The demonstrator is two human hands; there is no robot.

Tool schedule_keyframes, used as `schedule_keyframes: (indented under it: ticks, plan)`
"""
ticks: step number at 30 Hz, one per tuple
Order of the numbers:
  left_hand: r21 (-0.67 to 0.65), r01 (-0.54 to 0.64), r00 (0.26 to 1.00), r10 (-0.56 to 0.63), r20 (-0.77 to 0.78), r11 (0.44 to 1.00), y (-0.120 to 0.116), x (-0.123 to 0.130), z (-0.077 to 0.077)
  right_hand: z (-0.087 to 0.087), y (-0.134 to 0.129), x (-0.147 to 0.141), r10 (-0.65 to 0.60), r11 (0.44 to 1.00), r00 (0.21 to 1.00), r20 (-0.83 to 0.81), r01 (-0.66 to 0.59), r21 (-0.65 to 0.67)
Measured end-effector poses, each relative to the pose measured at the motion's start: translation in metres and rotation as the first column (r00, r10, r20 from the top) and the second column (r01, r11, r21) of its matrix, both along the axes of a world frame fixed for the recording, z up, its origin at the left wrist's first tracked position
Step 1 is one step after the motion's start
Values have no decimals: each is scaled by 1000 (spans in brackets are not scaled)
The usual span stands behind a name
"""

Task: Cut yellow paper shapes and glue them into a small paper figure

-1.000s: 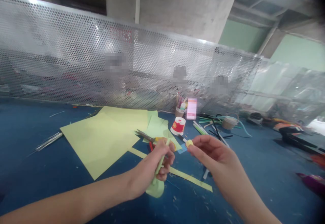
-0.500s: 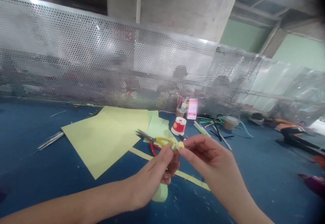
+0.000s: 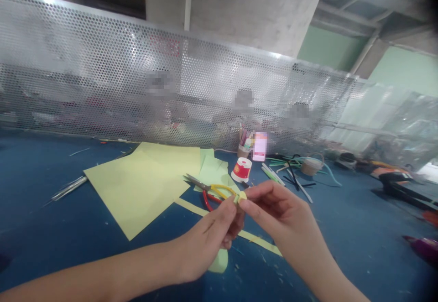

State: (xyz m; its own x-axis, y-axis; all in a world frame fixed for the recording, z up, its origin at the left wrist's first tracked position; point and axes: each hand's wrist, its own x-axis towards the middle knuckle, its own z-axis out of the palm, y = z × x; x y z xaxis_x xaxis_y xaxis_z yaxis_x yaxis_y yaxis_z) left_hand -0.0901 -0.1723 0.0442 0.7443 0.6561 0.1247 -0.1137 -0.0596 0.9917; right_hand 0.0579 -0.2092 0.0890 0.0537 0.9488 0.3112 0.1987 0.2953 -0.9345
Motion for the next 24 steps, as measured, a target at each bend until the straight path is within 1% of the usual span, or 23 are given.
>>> schedule_keyframes:
  ticks: [2,4,8,10,13,17,20,24]
  plan:
    - [-5,-12,1000,12,-9,1000,1,0,-3,-3,2,2,28,1000,1000,-5,-28,-15]
    - [-33,-17,1000,18,21,999,3,1,-7,-5,5,4,52,998,999,-16,-52,-16]
    - [-163,7,993,12,117,987,11,6,-19,-8,8,6,104,994,994,-37,-105,-21]
    - [-225,27,988,7,151,974,15,8,-22,-8,9,7,121,992,992,-44,-122,-34]
    - [-263,49,981,3,194,963,18,7,-20,-6,10,8,136,990,989,-53,-138,-33]
    - [-252,105,965,-37,259,962,18,4,-14,-3,10,9,138,990,989,-51,-139,-14]
    - [-271,147,950,-59,306,951,18,4,-14,-1,10,9,143,989,989,-39,-144,-16]
    - [-289,163,957,-80,278,943,17,5,-15,0,10,9,167,984,986,-7,-167,-56]
